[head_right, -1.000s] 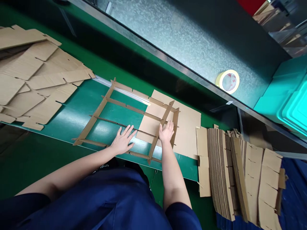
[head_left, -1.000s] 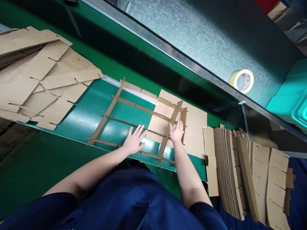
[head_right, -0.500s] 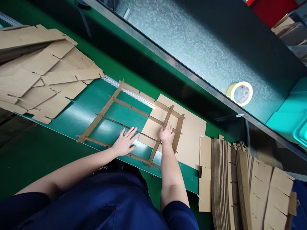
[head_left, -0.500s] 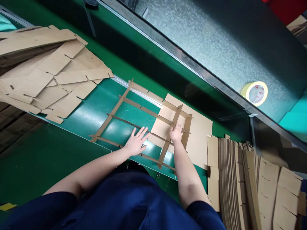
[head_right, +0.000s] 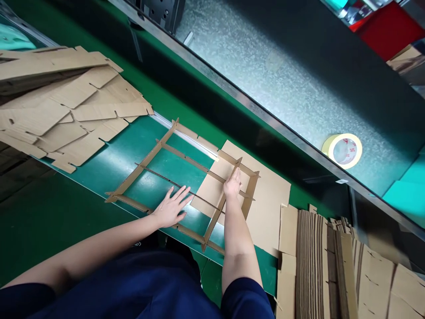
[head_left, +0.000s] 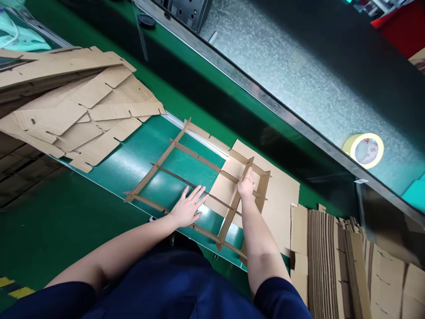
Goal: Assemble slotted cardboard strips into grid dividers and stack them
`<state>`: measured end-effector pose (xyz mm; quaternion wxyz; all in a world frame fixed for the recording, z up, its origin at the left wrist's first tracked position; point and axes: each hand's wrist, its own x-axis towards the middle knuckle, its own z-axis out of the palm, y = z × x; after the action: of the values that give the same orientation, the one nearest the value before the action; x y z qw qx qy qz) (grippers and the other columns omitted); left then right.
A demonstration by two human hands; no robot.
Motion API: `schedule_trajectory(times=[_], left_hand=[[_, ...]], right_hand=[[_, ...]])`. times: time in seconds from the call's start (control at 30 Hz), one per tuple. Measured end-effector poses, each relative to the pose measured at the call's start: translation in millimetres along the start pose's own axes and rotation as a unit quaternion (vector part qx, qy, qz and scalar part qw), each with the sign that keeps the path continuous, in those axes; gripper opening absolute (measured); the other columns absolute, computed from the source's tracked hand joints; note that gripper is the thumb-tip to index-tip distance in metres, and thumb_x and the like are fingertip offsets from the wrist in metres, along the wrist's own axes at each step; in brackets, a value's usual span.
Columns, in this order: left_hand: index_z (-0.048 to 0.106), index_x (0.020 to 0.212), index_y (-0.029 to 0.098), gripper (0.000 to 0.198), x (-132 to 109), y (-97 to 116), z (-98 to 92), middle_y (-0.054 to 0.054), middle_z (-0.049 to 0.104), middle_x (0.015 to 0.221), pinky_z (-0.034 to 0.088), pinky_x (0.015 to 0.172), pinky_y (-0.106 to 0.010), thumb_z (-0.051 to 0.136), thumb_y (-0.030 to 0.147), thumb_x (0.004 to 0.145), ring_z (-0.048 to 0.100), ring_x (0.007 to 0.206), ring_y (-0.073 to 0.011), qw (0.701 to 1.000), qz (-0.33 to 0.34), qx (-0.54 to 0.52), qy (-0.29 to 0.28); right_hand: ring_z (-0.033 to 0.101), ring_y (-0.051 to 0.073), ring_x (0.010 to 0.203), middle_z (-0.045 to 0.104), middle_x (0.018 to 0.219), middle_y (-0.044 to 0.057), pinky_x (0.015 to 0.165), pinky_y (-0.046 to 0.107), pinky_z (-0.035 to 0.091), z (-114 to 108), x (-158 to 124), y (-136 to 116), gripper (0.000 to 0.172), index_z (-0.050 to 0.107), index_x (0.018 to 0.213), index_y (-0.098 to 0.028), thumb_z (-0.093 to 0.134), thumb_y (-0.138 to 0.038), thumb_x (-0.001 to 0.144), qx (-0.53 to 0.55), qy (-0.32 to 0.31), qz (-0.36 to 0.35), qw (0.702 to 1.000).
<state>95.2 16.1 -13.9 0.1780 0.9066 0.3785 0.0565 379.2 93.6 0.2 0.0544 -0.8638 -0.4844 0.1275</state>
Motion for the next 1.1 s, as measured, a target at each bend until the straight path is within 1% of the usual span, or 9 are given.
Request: schedule_trajectory(times=[0.2, 0.3, 0.43, 0.63, 0.73, 0.83, 0.9, 0.97, 1.1], left_hand=[[0.027, 0.148, 0.025, 0.066, 1, 0, -0.8, -0.010, 0.011, 0.157, 0.006, 0.113, -0.058, 0.045, 0.047, 0.088, 0.006, 0.145, -0.0280, 1.000, 0.008, -0.012, -0.005], [0.027, 0.148, 0.024, 0.067, 4, -1, -2.6, -0.010, 0.009, 0.157, 0.006, 0.113, -0.058, 0.045, 0.047, 0.087, 0.005, 0.145, -0.0289, 1.000, 0.000, -0.014, -0.007], [0.024, 0.148, 0.021, 0.072, 3, 4, -4.7, -0.014, 0.010, 0.157, 0.010, 0.111, -0.060, 0.046, 0.050, 0.085, 0.005, 0.144, -0.0305, 1.000, 0.008, -0.016, -0.020], [0.026, 0.147, 0.020, 0.070, 2, -9, -9.2, -0.013, 0.015, 0.156, 0.016, 0.112, -0.055, 0.045, 0.048, 0.086, 0.011, 0.144, -0.0293, 0.998, 0.012, -0.033, 0.054], [0.038, 0.141, 0.021, 0.059, -3, -64, -35.3, -0.011, 0.028, 0.152, 0.020, 0.112, -0.051, 0.046, 0.041, 0.087, 0.018, 0.142, -0.0272, 0.985, -0.065, -0.016, 0.161], [0.046, 0.135, 0.016, 0.050, -17, -155, -77.9, -0.014, 0.037, 0.147, 0.026, 0.109, -0.049, 0.044, 0.031, 0.087, 0.024, 0.140, -0.0276, 0.932, -0.265, 0.029, 0.245], [0.045, 0.135, 0.010, 0.053, -29, -218, -106.4, -0.020, 0.037, 0.145, 0.030, 0.105, -0.051, 0.046, 0.030, 0.085, 0.028, 0.137, -0.0321, 0.884, -0.399, 0.058, 0.236], [0.042, 0.136, 0.009, 0.056, -40, -272, -130.2, -0.021, 0.031, 0.149, 0.027, 0.107, -0.050, 0.047, 0.029, 0.084, 0.025, 0.138, -0.0319, 0.861, -0.445, 0.093, 0.227], [0.031, 0.143, 0.012, 0.066, -55, -341, -163.7, -0.020, 0.021, 0.153, 0.019, 0.110, -0.053, 0.051, 0.030, 0.083, 0.015, 0.142, -0.0313, 0.813, -0.530, 0.101, 0.218]], right_hand=[[0.014, 0.022, 0.143, 0.032, 0.150, 0.014, 0.108, 0.051, 0.023, 7, -4, 9, 0.061, 0.010, 0.151, -0.015, 0.012, -0.042, 0.095, -0.046, -0.022, 0.003, 0.999], [0.012, 0.025, 0.143, 0.030, 0.151, 0.015, 0.109, 0.054, 0.020, 5, -6, 8, 0.070, 0.010, 0.151, -0.014, 0.013, -0.054, 0.094, -0.079, -0.024, -0.011, 0.996], [0.009, 0.025, 0.144, 0.016, 0.156, 0.014, 0.108, 0.056, 0.018, 8, -16, 6, 0.069, 0.011, 0.151, -0.016, 0.010, -0.054, 0.093, -0.107, 0.039, -0.008, 0.993], [0.017, 0.026, 0.142, 0.027, 0.152, 0.015, 0.105, 0.058, 0.024, 14, -25, -3, 0.069, 0.018, 0.149, -0.014, 0.013, -0.052, 0.092, -0.051, 0.102, -0.039, 0.993], [0.020, 0.028, 0.141, 0.030, 0.150, 0.016, 0.103, 0.060, 0.028, 6, -49, -3, 0.065, 0.022, 0.149, -0.017, 0.016, -0.050, 0.093, -0.012, 0.162, -0.042, 0.986], [0.024, 0.030, 0.140, 0.034, 0.149, 0.015, 0.102, 0.064, 0.028, 3, -84, 4, 0.061, 0.031, 0.145, -0.023, 0.022, -0.052, 0.092, 0.024, 0.204, -0.046, 0.978], [0.029, 0.033, 0.138, 0.036, 0.148, 0.015, 0.100, 0.066, 0.029, 7, -107, 10, 0.059, 0.038, 0.141, -0.026, 0.025, -0.054, 0.091, 0.038, 0.203, -0.043, 0.978], [0.032, 0.036, 0.135, 0.038, 0.146, 0.015, 0.097, 0.067, 0.032, 15, -126, 14, 0.059, 0.043, 0.138, -0.026, 0.028, -0.056, 0.089, 0.039, 0.188, -0.037, 0.981], [0.039, 0.040, 0.130, 0.040, 0.145, 0.016, 0.095, 0.067, 0.037, 28, -148, 15, 0.059, 0.050, 0.130, -0.025, 0.030, -0.058, 0.086, 0.022, 0.174, -0.053, 0.983]])
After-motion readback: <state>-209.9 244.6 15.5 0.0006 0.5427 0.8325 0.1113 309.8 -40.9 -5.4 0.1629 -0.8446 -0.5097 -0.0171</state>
